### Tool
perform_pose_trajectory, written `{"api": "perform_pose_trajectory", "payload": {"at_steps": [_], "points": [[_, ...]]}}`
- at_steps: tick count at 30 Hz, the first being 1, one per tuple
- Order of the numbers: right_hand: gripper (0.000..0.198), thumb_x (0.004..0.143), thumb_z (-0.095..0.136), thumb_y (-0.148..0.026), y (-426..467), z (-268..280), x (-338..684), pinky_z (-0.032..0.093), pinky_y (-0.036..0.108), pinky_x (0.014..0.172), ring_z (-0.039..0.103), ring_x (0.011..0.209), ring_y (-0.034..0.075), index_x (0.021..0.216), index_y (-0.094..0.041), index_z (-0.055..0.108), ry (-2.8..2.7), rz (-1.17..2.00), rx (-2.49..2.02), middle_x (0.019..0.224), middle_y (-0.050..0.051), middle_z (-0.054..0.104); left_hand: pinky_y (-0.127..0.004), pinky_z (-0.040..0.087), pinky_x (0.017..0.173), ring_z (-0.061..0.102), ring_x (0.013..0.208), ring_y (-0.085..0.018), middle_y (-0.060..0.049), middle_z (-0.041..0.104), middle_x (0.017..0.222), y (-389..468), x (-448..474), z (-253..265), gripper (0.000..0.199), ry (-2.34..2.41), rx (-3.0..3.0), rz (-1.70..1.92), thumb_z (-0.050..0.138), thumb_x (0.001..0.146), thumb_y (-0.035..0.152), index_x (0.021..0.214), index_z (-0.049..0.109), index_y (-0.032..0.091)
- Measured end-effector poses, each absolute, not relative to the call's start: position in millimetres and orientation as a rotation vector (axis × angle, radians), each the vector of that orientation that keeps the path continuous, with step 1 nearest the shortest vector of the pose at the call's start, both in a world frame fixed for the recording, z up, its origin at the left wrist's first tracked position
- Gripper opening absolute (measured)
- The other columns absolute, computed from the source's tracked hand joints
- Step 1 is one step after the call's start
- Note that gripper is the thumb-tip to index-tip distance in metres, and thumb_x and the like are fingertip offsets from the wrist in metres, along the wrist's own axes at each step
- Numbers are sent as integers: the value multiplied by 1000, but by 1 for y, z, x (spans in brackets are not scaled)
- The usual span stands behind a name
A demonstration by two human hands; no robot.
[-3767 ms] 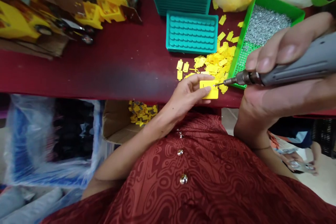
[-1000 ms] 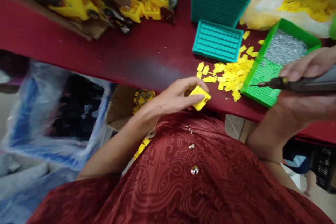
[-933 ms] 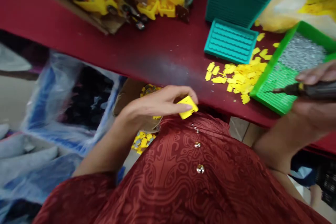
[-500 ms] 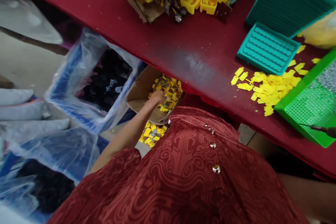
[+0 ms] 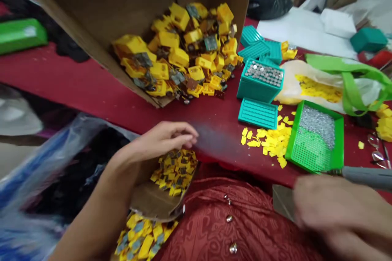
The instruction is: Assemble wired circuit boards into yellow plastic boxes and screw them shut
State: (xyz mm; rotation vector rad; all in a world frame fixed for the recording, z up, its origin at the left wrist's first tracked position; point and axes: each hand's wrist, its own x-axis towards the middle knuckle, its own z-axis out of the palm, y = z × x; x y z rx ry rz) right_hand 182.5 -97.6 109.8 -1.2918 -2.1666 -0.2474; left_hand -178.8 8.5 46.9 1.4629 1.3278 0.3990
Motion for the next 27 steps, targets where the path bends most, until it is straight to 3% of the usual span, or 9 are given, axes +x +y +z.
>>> {"api": "perform_pose_trajectory", "payload": {"at_steps": [2, 4, 7, 9, 14, 20, 23, 27], "points": [[31, 110, 55, -34, -43, 98, 160, 60, 23, 56, 72, 64, 15, 89, -29, 76, -2160, 123, -1179, 72, -1, 74, -30, 63, 72, 81, 87, -23, -10, 85, 99, 39, -169, 48, 27, 1431, 1460, 640, 70, 85, 42, 99, 76, 20], [25, 106, 57, -24, 14, 83, 131, 62, 23, 65, 73, 66, 13, 91, -25, 77, -2090, 478, -1120, 77, 0, 77, -35, 65, 83, 82, 97, -24, -13, 85, 108, 67, -160, 43, 24, 1556, 1490, 836, 65, 91, 33, 107, 76, 17], [26, 102, 55, -15, 87, 60, 82, 62, 36, 103, 78, 108, 22, 113, -13, 79, -2066, 560, -1437, 115, 13, 81, -40, 61, 104, 81, 110, -25, -14, 85, 117, 96, -145, 34, 22, 1739, 1644, 962, 64, 96, 20, 113, 77, 14], [38, 101, 57, -12, 119, 49, 54, 53, 46, 120, 69, 134, 32, 136, -4, 70, -2095, 529, -1663, 140, 23, 71, -41, 59, 111, 80, 117, -27, -15, 83, 127, 109, -134, 29, 25, 1803, 1704, 899, 64, 97, 14, 118, 77, 13], [51, 104, 60, -21, 158, 33, 13, 47, 55, 123, 57, 146, 44, 148, 3, 54, -2101, 518, -1795, 151, 34, 57, -48, 49, 125, 71, 139, -34, -20, 76, 144, 131, -110, 14, 45, 1824, 1676, 876, 67, 92, 4, 136, 70, 12], [58, 109, 57, -40, 185, 25, 0, 49, 55, 120, 58, 147, 45, 148, 2, 52, -2051, 544, -1909, 152, 35, 56, -52, 48, 127, 65, 147, -42, -29, 71, 149, 151, -100, 3, 75, 1782, 1522, 948, 67, 82, -6, 155, 56, 5], [60, 105, 64, -42, 194, 29, 5, 52, 51, 119, 63, 143, 42, 147, -2, 55, -2064, 591, -1904, 148, 31, 63, -48, 51, 124, 69, 143, -37, -25, 75, 144, 152, -100, 0, 78, 1711, 1423, 1033, 66, 78, -9, 154, 56, 8], [47, 98, 68, -31, 195, 39, 16, 55, 43, 111, 68, 137, 38, 139, -6, 65, -2085, 687, -1882, 141, 26, 70, -42, 58, 117, 78, 129, -28, -19, 82, 131, 146, -104, -5, 74, 1586, 1291, 1144, 61, 76, -11, 146, 59, 12]]}}
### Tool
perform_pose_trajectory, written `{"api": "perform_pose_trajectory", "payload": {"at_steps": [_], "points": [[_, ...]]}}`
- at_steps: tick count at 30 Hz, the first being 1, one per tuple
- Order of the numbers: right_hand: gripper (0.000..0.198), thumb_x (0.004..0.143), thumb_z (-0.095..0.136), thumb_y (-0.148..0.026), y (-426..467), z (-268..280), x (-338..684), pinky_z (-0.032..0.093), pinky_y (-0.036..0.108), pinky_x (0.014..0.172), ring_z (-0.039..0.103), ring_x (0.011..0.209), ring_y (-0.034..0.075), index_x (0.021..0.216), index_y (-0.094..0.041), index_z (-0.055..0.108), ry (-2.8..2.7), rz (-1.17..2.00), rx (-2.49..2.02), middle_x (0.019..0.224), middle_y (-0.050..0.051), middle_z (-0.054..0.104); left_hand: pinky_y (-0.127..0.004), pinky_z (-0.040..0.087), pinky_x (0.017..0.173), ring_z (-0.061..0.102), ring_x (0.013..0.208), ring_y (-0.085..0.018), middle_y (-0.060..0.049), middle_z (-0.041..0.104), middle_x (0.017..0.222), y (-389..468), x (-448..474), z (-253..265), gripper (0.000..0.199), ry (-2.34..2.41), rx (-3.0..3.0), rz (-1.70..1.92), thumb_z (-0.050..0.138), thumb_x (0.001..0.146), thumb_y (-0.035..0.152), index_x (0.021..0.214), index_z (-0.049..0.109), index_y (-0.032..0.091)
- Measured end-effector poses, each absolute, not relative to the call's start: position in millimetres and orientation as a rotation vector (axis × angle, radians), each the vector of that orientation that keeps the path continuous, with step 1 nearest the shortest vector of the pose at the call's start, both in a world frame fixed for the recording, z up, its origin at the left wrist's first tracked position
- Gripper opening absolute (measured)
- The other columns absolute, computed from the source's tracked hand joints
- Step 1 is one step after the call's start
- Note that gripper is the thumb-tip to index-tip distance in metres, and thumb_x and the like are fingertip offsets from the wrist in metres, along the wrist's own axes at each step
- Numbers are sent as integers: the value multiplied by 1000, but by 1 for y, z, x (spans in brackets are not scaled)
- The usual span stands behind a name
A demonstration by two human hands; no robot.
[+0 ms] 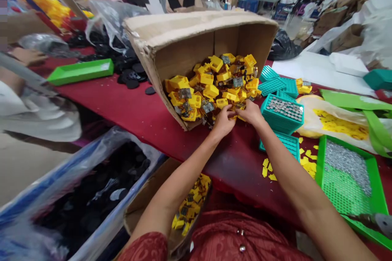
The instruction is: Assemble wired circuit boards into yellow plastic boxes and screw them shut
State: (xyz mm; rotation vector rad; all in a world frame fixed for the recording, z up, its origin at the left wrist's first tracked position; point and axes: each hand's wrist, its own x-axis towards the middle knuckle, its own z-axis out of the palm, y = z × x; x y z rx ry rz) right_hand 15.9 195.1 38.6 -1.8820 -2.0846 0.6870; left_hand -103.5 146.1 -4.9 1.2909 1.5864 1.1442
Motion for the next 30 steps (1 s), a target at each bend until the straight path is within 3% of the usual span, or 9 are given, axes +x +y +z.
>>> {"api": "perform_pose_trajectory", "payload": {"at_steps": [6, 10, 14, 17, 19, 21, 25, 28, 30], "points": [[41, 96, 68, -28, 173, 47, 25, 57, 36, 98, 72, 124, 34, 131, -7, 70, -2013, 892, -1815, 134, 22, 74, -38, 63, 107, 81, 119, -24, -21, 82, 129, 124, -114, -6, 56, 1444, 1130, 1198, 58, 82, -7, 136, 62, 10], [46, 100, 66, -32, 148, 49, 30, 54, 25, 68, 74, 98, 22, 138, -7, 66, -1890, 1144, -1732, 129, 17, 75, -35, 66, 94, 79, 123, -27, -18, 76, 142, 95, -117, -4, 45, 1344, 1050, 1153, 71, 89, 15, 133, 64, 16], [32, 105, 63, -41, 125, 43, 36, 50, 19, 58, 66, 81, 12, 111, -11, 71, -1787, 1317, -1640, 111, 11, 76, -29, 66, 81, 77, 125, -30, -15, 75, 145, 65, -113, -6, 56, 1177, 1013, 1120, 82, 89, 46, 136, 65, 21], [46, 105, 64, -56, 112, 34, 41, 54, 19, 59, 62, 72, 11, 89, -13, 68, -1642, 1457, -1536, 89, 8, 71, -27, 66, 79, 78, 120, -29, -16, 76, 141, 51, -109, -10, 61, 1162, 956, 1136, 88, 84, 46, 134, 65, 19], [54, 102, 67, -64, 104, 30, 45, 61, 21, 63, 65, 71, 12, 85, -13, 67, -1494, 1610, -1431, 85, 8, 71, -28, 67, 79, 79, 114, -27, -16, 78, 135, 44, -108, -13, 60, 1165, 907, 1123, 90, 82, 40, 133, 66, 17], [47, 104, 66, -57, 97, 28, 50, 66, 24, 68, 69, 72, 12, 90, -13, 70, -1392, 1720, -1380, 90, 8, 73, -28, 67, 80, 79, 108, -24, -14, 79, 132, 38, -109, -14, 62, 1135, 865, 1102, 90, 82, 38, 134, 67, 17], [17, 104, 59, -18, 84, 27, 59, 66, 18, 65, 69, 72, 7, 107, -13, 75, -1394, 1716, -1391, 106, 7, 77, -29, 67, 79, 78, 106, -22, -12, 77, 131, 32, -110, -13, 60, 1108, 805, 1095, 86, 85, 49, 135, 68, 19], [25, 94, 58, -5, 79, 24, 65, 67, 17, 67, 71, 74, 6, 111, -14, 74, -1413, 1673, -1379, 113, 4, 77, -33, 67, 81, 76, 108, -24, -12, 77, 126, 30, -109, -11, 63, 1126, 841, 1086, 86, 83, 52, 134, 70, 18], [25, 91, 58, -2, 77, 21, 70, 67, 18, 68, 72, 74, 7, 108, -13, 73, -1402, 1630, -1391, 104, 4, 77, -35, 66, 86, 75, 109, -24, -11, 77, 123, 28, -109, -7, 63, 1157, 899, 1103, 86, 83, 52, 133, 71, 18]]}}
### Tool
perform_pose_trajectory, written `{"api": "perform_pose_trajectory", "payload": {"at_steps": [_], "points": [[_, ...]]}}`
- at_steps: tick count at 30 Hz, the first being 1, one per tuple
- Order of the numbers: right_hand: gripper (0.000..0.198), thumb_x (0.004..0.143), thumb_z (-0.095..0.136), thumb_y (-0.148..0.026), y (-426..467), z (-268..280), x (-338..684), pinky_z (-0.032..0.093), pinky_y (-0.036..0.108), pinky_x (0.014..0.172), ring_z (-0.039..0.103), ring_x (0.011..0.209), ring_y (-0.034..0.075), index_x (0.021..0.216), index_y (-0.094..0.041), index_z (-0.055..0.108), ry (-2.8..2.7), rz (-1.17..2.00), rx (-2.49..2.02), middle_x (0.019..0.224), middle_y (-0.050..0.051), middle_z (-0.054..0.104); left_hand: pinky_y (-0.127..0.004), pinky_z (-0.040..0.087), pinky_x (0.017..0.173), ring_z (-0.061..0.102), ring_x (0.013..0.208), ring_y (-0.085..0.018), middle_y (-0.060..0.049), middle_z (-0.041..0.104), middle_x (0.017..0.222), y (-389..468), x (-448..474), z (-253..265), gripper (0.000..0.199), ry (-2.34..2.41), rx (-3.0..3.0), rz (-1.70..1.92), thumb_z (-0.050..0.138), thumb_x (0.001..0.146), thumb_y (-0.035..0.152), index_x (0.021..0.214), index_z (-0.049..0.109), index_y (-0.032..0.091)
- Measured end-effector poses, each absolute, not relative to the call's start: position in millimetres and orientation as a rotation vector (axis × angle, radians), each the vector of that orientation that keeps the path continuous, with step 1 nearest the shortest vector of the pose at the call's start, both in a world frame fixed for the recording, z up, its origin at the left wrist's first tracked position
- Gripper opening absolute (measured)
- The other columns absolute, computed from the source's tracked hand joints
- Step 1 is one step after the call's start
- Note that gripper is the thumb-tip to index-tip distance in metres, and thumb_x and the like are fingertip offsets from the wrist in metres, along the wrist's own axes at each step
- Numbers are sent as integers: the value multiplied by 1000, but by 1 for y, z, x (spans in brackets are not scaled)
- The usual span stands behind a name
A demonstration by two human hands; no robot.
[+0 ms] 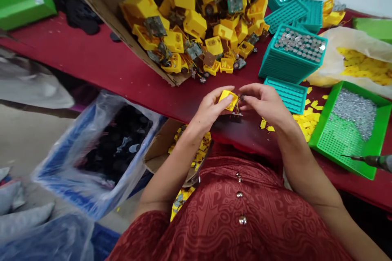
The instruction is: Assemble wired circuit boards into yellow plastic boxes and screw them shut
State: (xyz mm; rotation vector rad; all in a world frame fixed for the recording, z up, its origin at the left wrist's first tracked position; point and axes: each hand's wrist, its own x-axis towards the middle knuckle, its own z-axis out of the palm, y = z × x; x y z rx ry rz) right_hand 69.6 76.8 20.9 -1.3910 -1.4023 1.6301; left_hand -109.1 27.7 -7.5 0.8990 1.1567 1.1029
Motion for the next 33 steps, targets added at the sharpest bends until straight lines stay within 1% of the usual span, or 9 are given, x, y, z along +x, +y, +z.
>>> {"api": "perform_pose_trajectory", "payload": {"at_steps": [6, 9, 12, 14, 18, 23, 26, 29, 33], "points": [[17, 87, 62, -4, 69, 21, 83, 58, 17, 57, 66, 60, 6, 97, -14, 71, -1403, 1501, -1363, 82, -1, 72, -30, 63, 85, 73, 99, -19, -7, 75, 113, 26, -107, 3, 45, 1192, 1024, 1092, 73, 93, 50, 126, 72, 19], [18, 87, 61, -5, 68, 23, 89, 52, 18, 53, 62, 57, 6, 98, -15, 71, -1447, 1395, -1354, 79, -1, 70, -33, 63, 93, 74, 104, -21, -8, 75, 116, 30, -106, 6, 49, 1287, 1204, 1088, 78, 88, 41, 131, 69, 18], [18, 89, 59, -10, 65, 19, 95, 55, 22, 61, 62, 62, 7, 100, -16, 72, -1528, 1227, -1357, 88, 1, 73, -40, 59, 109, 71, 122, -27, -9, 74, 130, 30, -108, 13, 59, 1567, 1526, 1053, 85, 79, 32, 134, 69, 19], [20, 90, 57, -12, 60, 12, 98, 59, 27, 76, 67, 76, 11, 100, -17, 73, -1650, 1044, -1324, 97, 3, 75, -41, 58, 111, 70, 126, -28, -9, 72, 135, 23, -111, 19, 58, 1733, 1697, 967, 87, 78, 33, 132, 72, 20], [24, 96, 52, -12, 36, -13, 100, 58, 35, 98, 69, 105, 19, 100, -18, 75, -1972, 661, -1153, 108, 8, 75, -34, 63, 94, 74, 110, -24, -7, 76, 131, -1, -118, 21, 52, 1772, 1664, 843, 82, 82, 39, 130, 73, 21], [33, 109, 46, -17, 3, -45, 104, 55, 40, 91, 63, 101, 24, 104, -16, 78, -2234, 396, -1071, 110, 12, 76, -28, 58, 74, 71, 79, -15, -9, 79, 127, -30, -122, 2, 62, 1744, 1345, 817, 82, 79, 43, 135, 69, 20], [29, 108, 50, -18, -6, -49, 111, 55, 46, 95, 62, 106, 26, 106, -16, 79, -2315, 341, -1012, 117, 13, 77, -24, 56, 65, 71, 82, -16, -10, 78, 123, -40, -119, -5, 63, 1631, 1164, 875, 85, 75, 47, 129, 69, 20], [23, 106, 56, -19, -6, -44, 121, 56, 48, 101, 65, 111, 26, 109, -17, 79, -2302, 404, -924, 121, 12, 79, -22, 56, 60, 72, 90, -19, -9, 76, 115, -45, -115, -5, 50, 1563, 1046, 949, 81, 83, 53, 119, 71, 20], [22, 107, 56, -18, -3, -39, 129, 55, 44, 99, 70, 106, 22, 113, -18, 76, -2265, 473, -889, 116, 8, 80, -21, 57, 60, 70, 88, -18, -5, 74, 103, -46, -112, 0, 37, 1545, 933, 1042, 79, 88, 52, 110, 74, 22]]}}
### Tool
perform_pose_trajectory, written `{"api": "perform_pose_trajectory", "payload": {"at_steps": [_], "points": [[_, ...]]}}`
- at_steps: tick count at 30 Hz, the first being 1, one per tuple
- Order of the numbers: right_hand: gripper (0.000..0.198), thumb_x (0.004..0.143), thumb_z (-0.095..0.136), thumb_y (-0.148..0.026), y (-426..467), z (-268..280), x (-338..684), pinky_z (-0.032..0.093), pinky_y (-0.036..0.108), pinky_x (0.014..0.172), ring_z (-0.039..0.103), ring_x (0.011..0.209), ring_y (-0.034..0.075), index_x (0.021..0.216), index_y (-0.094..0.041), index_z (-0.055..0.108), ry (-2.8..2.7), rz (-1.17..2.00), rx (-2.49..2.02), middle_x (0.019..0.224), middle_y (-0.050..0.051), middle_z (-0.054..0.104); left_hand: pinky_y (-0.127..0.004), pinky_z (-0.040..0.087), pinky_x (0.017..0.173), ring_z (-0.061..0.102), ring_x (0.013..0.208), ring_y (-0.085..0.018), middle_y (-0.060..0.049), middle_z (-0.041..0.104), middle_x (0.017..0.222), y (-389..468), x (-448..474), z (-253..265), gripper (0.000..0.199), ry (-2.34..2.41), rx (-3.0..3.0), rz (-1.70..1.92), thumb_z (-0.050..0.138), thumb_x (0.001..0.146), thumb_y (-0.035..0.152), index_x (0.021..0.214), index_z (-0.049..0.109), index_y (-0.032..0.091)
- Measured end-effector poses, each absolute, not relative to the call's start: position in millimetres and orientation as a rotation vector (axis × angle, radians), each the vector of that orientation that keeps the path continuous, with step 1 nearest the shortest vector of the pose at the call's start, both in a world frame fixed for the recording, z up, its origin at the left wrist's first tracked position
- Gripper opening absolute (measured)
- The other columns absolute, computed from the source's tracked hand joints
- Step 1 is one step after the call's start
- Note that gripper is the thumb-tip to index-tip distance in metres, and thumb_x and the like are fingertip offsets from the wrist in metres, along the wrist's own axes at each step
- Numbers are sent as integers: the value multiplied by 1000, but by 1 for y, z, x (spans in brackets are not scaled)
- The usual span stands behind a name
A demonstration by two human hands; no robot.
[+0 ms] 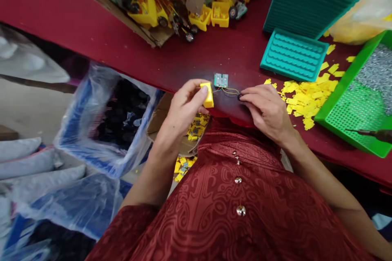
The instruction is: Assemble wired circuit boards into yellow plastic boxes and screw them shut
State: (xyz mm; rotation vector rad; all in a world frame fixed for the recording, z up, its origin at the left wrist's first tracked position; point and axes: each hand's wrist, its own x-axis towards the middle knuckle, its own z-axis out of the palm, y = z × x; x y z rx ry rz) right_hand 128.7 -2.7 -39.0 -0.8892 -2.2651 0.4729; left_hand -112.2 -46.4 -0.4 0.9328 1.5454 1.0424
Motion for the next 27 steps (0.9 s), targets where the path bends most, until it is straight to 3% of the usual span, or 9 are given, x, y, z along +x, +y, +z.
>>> {"api": "perform_pose_trajectory", "payload": {"at_steps": [6, 13, 20, 23, 27], "points": [[21, 105, 58, -20, -3, -45, 125, 51, 39, 93, 63, 101, 23, 121, -15, 70, -2282, 309, -1019, 113, 10, 74, -19, 59, 61, 71, 81, -15, -7, 78, 97, -44, -110, 7, 42, 1484, 820, 1015, 89, 77, 53, 97, 76, 18], [19, 106, 59, -27, -3, -48, 116, 49, 42, 92, 59, 102, 26, 114, -17, 73, -2373, 131, -1240, 114, 12, 71, -18, 59, 58, 74, 79, -16, -9, 78, 96, -38, -110, 9, 42, 1437, 810, 944, 85, 82, 56, 93, 75, 17], [33, 112, 45, -29, 16, -37, 117, 52, 42, 96, 65, 99, 24, 118, -17, 75, -2315, 434, -1285, 110, 12, 76, -21, 60, 59, 74, 86, -19, -9, 78, 97, -29, -112, 6, 48, 1463, 887, 985, 84, 81, 59, 103, 76, 17], [31, 110, 47, -28, 29, -26, 113, 52, 43, 91, 67, 96, 26, 112, -15, 75, -2372, 582, -1519, 106, 15, 76, -22, 61, 60, 74, 88, -20, -9, 78, 99, -25, -110, 6, 48, 1469, 907, 999, 86, 80, 58, 102, 76, 17], [23, 106, 56, -27, 37, -18, 111, 52, 45, 92, 67, 102, 30, 107, -16, 76, -2392, 527, -1717, 112, 18, 74, -21, 61, 60, 72, 86, -18, -9, 78, 102, -24, -108, 7, 45, 1457, 897, 985, 86, 79, 54, 102, 75, 16]]}}
